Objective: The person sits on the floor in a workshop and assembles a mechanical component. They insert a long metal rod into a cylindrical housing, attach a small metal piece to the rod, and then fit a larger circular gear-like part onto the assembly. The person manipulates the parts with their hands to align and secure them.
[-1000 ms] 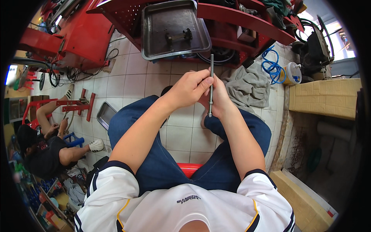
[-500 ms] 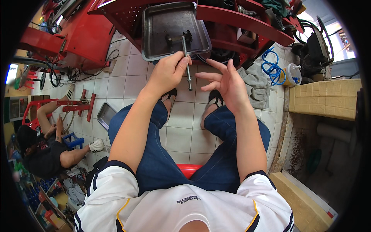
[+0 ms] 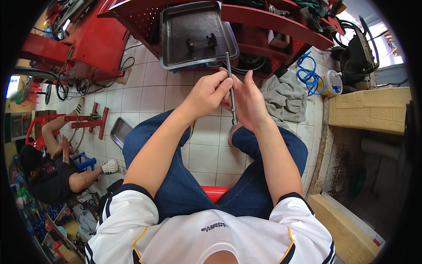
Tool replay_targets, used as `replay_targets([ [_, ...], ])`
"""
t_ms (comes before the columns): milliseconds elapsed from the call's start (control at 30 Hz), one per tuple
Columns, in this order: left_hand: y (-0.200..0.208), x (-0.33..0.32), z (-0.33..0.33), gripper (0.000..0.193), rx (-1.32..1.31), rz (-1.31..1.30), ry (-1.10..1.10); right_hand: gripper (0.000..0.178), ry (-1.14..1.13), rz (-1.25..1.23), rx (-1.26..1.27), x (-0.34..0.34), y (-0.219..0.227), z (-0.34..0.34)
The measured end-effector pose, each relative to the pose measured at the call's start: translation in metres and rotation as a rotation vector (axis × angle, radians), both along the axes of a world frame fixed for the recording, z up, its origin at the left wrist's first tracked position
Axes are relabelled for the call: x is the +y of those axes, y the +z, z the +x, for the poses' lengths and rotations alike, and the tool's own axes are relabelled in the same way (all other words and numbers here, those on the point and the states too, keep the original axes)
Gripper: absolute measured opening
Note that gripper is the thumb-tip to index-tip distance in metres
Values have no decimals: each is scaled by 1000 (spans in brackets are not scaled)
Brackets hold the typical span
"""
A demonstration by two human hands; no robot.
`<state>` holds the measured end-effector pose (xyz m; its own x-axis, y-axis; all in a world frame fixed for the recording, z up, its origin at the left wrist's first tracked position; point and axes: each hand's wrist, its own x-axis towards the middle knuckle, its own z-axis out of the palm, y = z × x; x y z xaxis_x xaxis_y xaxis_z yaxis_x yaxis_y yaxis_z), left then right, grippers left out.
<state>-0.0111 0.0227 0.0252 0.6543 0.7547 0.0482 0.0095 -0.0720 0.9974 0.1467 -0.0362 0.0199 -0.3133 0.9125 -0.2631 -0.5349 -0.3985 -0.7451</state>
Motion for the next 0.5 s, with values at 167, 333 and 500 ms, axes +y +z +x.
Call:
replay_targets([
  [167, 1, 12, -7, 24, 145, 197, 29, 96, 8, 14, 3, 0, 10, 2],
  [333, 4, 17, -15, 27, 151, 246, 89, 91, -15, -46, -172, 0, 17, 19],
  [500, 3, 27, -21, 30, 178, 299, 126, 76, 78, -15, -239, 1, 9, 45],
])
